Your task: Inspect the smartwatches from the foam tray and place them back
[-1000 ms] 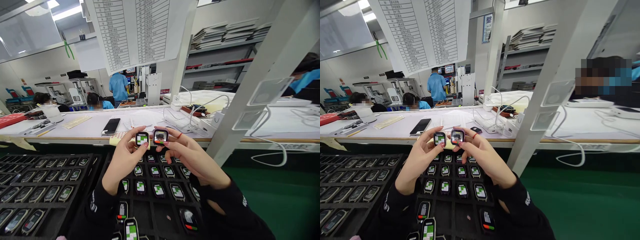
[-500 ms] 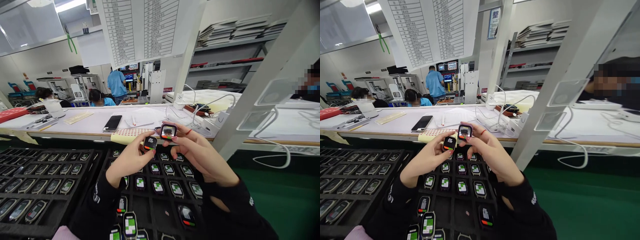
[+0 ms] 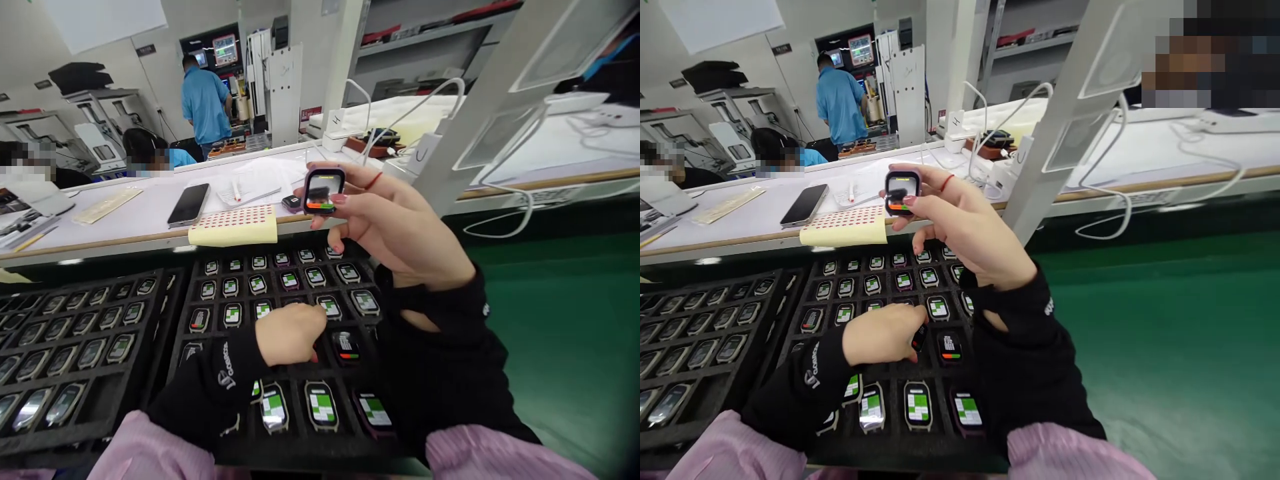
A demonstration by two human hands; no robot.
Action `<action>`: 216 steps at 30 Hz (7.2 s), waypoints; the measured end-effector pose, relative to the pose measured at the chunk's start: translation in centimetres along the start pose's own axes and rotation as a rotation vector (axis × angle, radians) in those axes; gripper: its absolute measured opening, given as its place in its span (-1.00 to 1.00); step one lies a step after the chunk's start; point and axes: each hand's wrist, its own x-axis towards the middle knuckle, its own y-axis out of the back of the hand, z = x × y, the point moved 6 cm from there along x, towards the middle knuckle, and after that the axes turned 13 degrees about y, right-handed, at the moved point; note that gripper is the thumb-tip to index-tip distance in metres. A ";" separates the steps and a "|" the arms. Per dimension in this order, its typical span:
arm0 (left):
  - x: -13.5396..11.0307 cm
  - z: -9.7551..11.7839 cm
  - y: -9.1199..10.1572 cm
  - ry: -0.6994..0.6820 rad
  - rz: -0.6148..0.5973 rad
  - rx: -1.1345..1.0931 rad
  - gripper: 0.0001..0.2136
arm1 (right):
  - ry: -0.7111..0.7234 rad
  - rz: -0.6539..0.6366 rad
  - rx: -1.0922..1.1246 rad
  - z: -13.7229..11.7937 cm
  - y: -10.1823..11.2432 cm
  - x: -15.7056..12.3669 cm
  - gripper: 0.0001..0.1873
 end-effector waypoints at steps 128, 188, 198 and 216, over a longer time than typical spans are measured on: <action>-9.2 -11.2 12.8 -0.278 1.165 -1.084 -0.55 | 0.410 0.445 -0.409 -2.2 0.2 -1.3 -0.91; -6.9 -4.6 10.8 -0.291 1.074 -1.044 -0.54 | 0.299 0.216 -0.371 -1.2 -2.2 -0.6 -0.90; -7.3 -4.3 11.0 -0.262 1.144 -0.938 -0.55 | 0.331 0.226 -0.375 -0.7 -2.3 -0.6 -0.91; -7.8 -4.5 11.2 -0.287 1.110 -0.904 -0.50 | 0.456 0.222 -0.592 -1.8 -2.6 -1.2 -0.93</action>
